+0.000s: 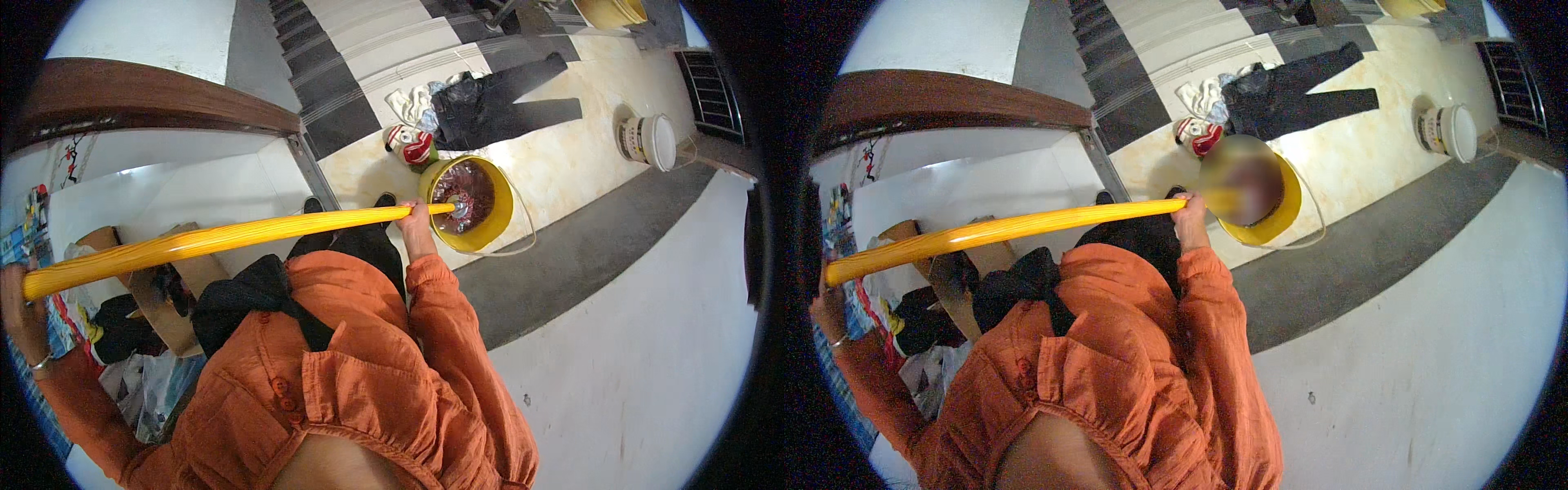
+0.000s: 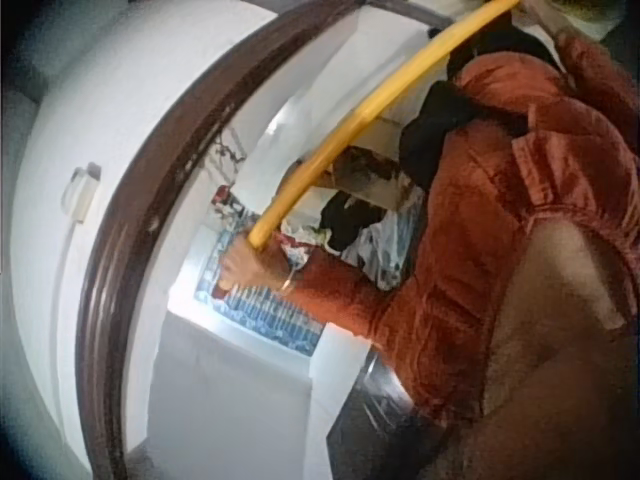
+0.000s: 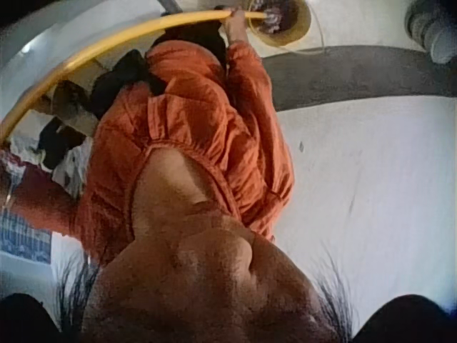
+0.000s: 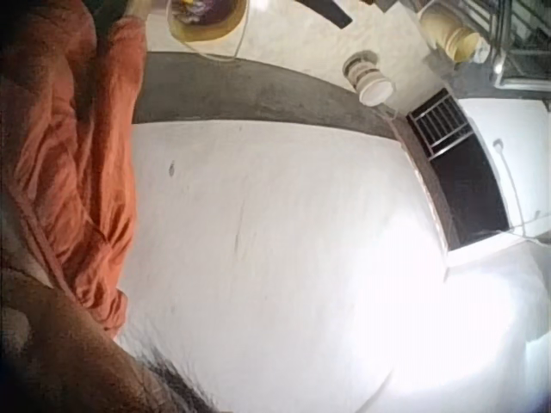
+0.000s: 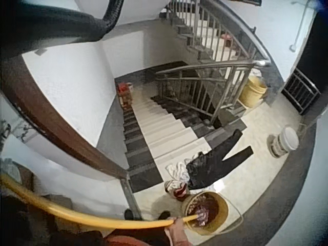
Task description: The person wrings out a mop in a bucket of water, then mops the tiled floor in a room. They move a red plastic stool and a wooden chair to clean underneath them, and also reposition a large pink container.
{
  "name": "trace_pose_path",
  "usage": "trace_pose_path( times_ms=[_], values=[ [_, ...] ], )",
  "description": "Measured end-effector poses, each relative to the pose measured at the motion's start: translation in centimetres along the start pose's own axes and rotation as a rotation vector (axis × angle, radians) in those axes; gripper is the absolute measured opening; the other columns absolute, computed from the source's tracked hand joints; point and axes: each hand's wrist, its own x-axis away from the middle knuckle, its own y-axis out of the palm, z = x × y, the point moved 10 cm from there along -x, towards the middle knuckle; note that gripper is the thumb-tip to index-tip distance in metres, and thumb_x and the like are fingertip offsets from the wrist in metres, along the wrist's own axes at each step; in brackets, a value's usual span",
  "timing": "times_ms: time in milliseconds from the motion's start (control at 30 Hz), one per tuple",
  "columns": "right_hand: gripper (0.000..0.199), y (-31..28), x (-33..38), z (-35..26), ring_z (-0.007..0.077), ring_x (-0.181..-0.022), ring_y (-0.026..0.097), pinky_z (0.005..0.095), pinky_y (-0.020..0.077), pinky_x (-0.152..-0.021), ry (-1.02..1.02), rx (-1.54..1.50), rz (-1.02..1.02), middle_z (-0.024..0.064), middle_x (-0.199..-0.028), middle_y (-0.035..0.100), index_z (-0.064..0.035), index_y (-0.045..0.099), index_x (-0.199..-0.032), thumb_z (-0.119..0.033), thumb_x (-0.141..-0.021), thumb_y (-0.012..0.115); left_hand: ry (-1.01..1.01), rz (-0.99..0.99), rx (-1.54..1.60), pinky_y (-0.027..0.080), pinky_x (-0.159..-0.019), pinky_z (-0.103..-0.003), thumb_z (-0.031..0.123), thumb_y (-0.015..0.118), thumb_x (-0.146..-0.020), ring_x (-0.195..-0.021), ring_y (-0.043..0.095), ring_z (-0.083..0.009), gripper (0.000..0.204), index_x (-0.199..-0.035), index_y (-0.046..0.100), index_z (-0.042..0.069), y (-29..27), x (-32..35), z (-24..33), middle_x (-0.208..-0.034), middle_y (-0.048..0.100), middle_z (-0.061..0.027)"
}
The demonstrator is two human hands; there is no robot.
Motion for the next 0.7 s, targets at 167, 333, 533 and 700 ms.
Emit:
trace_pose_path(
  times_ms=[167,333,533,700],
  values=[
    [0.025,-1.8,-7.5,-3.3,0.0147,-0.04,0.037,0.0263,0.0388,-0.043,0.017,0.112,-0.097,0.0001,-0.046,0.034,-0.0113,0.034,-0.057,-0.01,-0.08,0.041,0.126,-0.103,0.059,0.04,-0.051,-0.029,0.01,0.068,-0.072,-0.059,0.053,-0.0191,0.015,-0.076,0.055,0.004,-4.4,-6.6,9.9,-0.065,0.054,-0.0063],
    [0.026,-5.1,-10.4,-5.5,0.0144,-0.04,0.037,0.0258,0.038,-0.042,-0.081,0.049,-0.006,0.0,-0.045,0.034,-0.0124,0.034,-0.056,-0.01,-0.08,0.041,0.185,0.18,0.03,0.039,-0.051,-0.029,0.004,0.066,-0.071,-0.055,0.051,-0.0181,0.012,-0.07,0.054,0.003,-6.4,-7.3,12.4,-0.06,0.05,-0.0064],
    [0.026,-3.2,-4.4,0.7,0.0143,-0.042,0.037,0.0273,0.0376,-0.045,-0.082,0.132,0.004,-0.0001,-0.046,0.034,-0.0134,0.033,-0.055,-0.012,-0.079,0.041,0.007,-0.001,0.018,0.04,-0.057,-0.033,0.006,0.063,-0.073,-0.062,0.05,-0.0239,0.013,-0.07,0.05,0.004,6.5,5.1,0.6,-0.066,0.05,-0.008],
    [0.025,-0.7,7.3,6.6,0.0136,-0.041,0.033,0.0267,0.0374,-0.047,-0.173,0.109,-0.021,-0.0011,-0.046,0.031,-0.0126,0.033,-0.055,-0.011,-0.079,0.041,-0.148,0.088,0.311,0.038,-0.06,-0.037,0.006,0.059,-0.074,-0.062,0.046,-0.0294,0.019,-0.066,0.042,0.004,17.9,13.7,-3.6,-0.065,0.046,-0.0094]
  ],
)
